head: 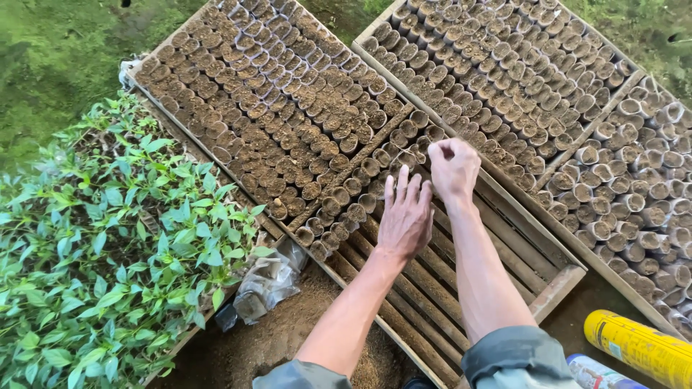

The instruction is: Filling small cylindrical seedling tubes with soil by hand and packing them into a tray.

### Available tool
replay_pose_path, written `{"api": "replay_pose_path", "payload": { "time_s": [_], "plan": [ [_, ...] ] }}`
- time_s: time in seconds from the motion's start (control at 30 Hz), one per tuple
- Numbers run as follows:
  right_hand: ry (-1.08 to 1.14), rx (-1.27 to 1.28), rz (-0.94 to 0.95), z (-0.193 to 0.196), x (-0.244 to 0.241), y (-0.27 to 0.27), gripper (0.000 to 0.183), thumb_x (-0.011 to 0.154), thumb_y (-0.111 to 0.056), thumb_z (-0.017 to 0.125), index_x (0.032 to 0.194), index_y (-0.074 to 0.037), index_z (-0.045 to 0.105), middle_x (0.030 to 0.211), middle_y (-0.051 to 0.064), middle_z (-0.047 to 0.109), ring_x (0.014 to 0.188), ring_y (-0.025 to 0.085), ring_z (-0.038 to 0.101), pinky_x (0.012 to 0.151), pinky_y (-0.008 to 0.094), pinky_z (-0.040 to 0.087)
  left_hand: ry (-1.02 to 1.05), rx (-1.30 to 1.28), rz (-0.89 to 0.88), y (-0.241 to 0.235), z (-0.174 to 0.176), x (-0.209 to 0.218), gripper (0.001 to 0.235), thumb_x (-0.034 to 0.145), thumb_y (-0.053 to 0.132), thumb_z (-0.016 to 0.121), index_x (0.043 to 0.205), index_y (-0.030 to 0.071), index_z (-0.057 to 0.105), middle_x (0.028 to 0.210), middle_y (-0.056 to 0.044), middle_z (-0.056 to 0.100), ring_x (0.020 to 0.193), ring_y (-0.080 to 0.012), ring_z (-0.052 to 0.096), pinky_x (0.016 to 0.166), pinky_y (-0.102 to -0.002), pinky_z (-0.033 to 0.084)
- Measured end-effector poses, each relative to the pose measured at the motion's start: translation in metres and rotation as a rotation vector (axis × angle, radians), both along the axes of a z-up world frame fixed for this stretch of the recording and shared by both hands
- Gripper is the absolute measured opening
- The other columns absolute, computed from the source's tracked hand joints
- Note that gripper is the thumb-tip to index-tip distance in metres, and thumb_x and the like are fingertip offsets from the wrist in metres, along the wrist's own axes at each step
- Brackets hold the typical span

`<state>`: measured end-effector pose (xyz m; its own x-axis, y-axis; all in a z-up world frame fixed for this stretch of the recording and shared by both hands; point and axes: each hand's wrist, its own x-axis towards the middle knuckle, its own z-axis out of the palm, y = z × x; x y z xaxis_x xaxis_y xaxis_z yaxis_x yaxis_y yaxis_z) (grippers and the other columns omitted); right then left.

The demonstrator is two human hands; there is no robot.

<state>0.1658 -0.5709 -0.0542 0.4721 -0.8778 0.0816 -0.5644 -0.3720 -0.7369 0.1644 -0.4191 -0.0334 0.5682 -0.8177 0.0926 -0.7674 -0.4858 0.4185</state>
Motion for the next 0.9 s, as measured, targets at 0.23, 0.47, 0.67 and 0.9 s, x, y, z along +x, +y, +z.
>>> {"api": "replay_pose_path", "payload": {
  "time_s": [0.23,0.47,0.67,0.9],
  "plan": [
    [-0.189,0.013,0.173,0.014,-0.002,0.036,0.027,0.077,-0.014,0.078,0.105,-0.012,0.079,0.082,0.007,0.067,0.065,0.015,0.064,0.064,0.03,0.055,-0.001,-0.026,0.058,0.022,-0.009,0.001,0.046,0.094,0.023,0.063,0.136,0.007,0.053,0.142,-0.02,0.051,0.153,-0.0416,0.028,0.126,-0.06,0.016],
    [-0.227,-0.121,0.246,0.001,-0.001,0.036,0.011,0.085,-0.012,0.08,0.095,-0.016,0.081,0.083,0.008,0.065,0.065,0.019,0.062,0.061,0.033,0.051,-0.042,-0.116,0.107,0.027,-0.015,0.007,0.044,0.092,0.019,0.058,0.133,0.005,0.056,0.14,-0.021,0.053,0.152,-0.0417,0.031,0.125,-0.059,0.02],
    [-0.294,-0.156,0.241,0.015,-0.011,0.061,0.006,0.085,-0.012,0.081,0.09,-0.016,0.081,0.081,0.007,0.066,0.068,0.019,0.063,0.063,0.032,0.05,-0.042,-0.285,0.178,0.064,0.012,0.0,0.044,0.087,0.013,0.067,0.129,0.0,0.06,0.134,-0.023,0.056,0.147,-0.0444,0.038,0.121,-0.06,0.027],
    [-0.349,-0.078,0.115,0.024,-0.053,0.189,0.004,0.083,-0.009,0.076,0.08,-0.011,0.076,0.076,0.014,0.068,0.072,0.026,0.067,0.072,0.037,0.053,-0.032,-0.561,0.42,0.171,0.027,-0.047,0.027,0.092,0.012,0.063,0.119,0.006,0.065,0.109,-0.008,0.057,0.111,-0.0313,0.059,0.102,-0.044,0.047]
  ]
}}
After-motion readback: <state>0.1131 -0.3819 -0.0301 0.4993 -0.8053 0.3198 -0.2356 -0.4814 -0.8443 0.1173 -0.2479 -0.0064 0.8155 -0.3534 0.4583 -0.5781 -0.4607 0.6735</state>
